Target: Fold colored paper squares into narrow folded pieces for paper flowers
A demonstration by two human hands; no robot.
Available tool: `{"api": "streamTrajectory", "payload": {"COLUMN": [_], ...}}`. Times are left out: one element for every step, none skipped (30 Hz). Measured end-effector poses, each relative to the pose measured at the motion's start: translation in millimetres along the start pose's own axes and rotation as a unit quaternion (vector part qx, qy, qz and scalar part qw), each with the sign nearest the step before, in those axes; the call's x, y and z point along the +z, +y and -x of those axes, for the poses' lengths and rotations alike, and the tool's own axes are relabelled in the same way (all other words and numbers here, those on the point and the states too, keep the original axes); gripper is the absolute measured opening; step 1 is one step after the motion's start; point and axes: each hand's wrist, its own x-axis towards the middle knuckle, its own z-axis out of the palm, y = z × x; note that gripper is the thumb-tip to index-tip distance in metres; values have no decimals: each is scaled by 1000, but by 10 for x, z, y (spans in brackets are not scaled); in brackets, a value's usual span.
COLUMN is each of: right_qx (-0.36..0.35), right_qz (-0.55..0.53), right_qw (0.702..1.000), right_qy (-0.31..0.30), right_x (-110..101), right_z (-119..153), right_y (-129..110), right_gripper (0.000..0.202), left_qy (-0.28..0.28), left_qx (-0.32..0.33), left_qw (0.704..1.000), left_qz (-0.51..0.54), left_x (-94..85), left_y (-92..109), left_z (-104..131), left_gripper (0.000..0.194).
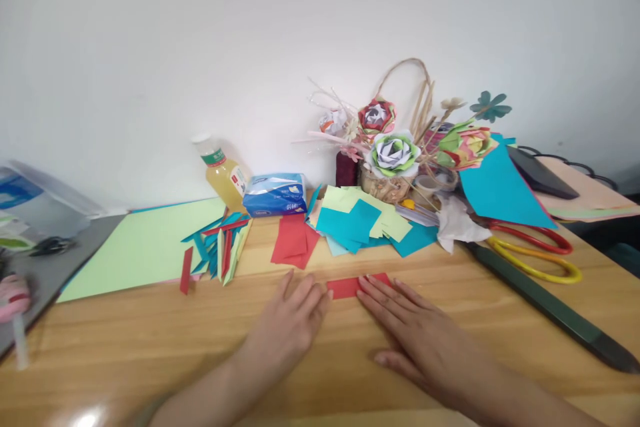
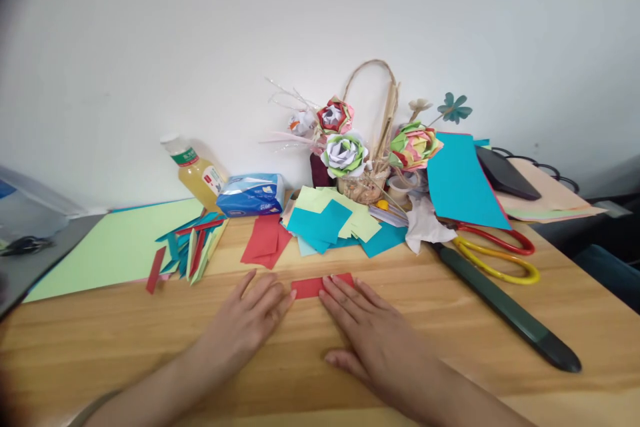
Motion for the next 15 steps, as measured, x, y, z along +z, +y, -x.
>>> {"api": "streamTrajectory", "payload": {"right_qx": [-1, -2, 0, 2, 6, 12, 21, 32, 43, 53, 62, 70, 75, 81, 86], "right_qz": [2, 4, 8, 11, 14, 15, 17, 18, 19, 19, 20, 20, 21, 22, 22], "right_qw": [1000, 1000, 1000, 1000, 1000, 1000, 999, 999, 999, 998, 998, 997, 997, 996, 996], "right_qy": [-7, -13, -17, -18, -18, -18, -18, -17, -16, -15, -15, -18, -22, -27, -32], "right_x": [-7, -16, -25, -33, -42, -51, -61, -72, -86, -100, -115, -131, -145, -157, -166], "right_z": [12, 26, 43, 63, 86, 111, 136, 161, 184, 203, 217, 226, 231, 232, 232], "right_y": [9, 18, 28, 38, 49, 61, 73, 84, 95, 103, 109, 112, 114, 115, 117], "right_gripper": [67, 67, 66, 65, 65, 64, 63, 62, 61, 61, 60, 59, 58, 57, 56], "left_qy": [-1, -2, -3, -4, -6, -8, -9, -11, -11, -9, -7, -4, -3, -3, -3], "left_qx": [-5, -7, -9, -10, -11, -13, -15, -15, -14, -12, -10, -9, -8, -8, -9], "left_qw": [1000, 1000, 1000, 999, 999, 999, 999, 999, 999, 999, 999, 999, 999, 999, 999], "left_qz": [10, 19, 26, 31, 36, 40, 42, 44, 44, 44, 42, 41, 39, 37, 34], "left_x": [-2, -2, -2, 0, 2, 4, 7, 9, 11, 13, 15, 16, 18, 20, 23], "left_y": [-4, -6, -8, -11, -15, -20, -26, -33, -39, -44, -47, -47, -46, -43, -39], "left_z": [-2, -6, -10, -14, -16, -16, -16, -15, -14, -14, -14, -13, -11, -8, -3], "left_gripper": [28, 28, 28, 28, 28, 29, 29, 29, 29, 29, 29, 29, 29, 30, 30]}}
